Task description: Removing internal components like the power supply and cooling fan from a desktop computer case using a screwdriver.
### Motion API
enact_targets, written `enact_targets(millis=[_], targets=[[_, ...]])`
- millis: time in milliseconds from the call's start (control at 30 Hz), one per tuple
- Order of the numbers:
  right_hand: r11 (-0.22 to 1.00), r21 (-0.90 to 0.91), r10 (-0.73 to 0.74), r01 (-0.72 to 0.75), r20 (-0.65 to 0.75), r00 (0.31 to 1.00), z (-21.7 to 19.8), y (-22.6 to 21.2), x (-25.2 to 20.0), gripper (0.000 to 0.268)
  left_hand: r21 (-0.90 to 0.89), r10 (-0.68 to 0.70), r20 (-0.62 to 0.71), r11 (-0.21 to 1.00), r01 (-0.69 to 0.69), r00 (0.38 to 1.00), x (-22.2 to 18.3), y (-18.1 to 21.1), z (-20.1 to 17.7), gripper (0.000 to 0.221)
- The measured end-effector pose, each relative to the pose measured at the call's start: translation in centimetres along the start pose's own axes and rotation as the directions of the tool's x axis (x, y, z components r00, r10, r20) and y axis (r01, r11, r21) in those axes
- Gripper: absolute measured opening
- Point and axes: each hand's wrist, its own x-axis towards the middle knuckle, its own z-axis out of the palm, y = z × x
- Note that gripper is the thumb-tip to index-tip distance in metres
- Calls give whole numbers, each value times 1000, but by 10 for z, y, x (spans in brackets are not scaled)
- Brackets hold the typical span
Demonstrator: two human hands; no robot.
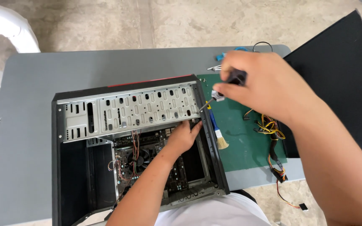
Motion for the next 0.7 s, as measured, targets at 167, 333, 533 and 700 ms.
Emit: enact_targets(millis=[167,333,533,700], targets=[[992,57,105,-110,93,990,-7,-15,12,12,18,19,-22,1000,-19,1000,-2,1,-2,68],[994,50,97,-102,90,991,-9,-9,20,14,-3,59,-43,998,-60,997,-10,3,-7,68],[983,157,71,-99,175,982,-11,4,28,15,40,4,-4,999,-4,1000,-18,15,-15,65],[900,269,-421,344,328,846,-8,21,34,21,267,-141,46,956,123,989,-74,73,-71,55]])
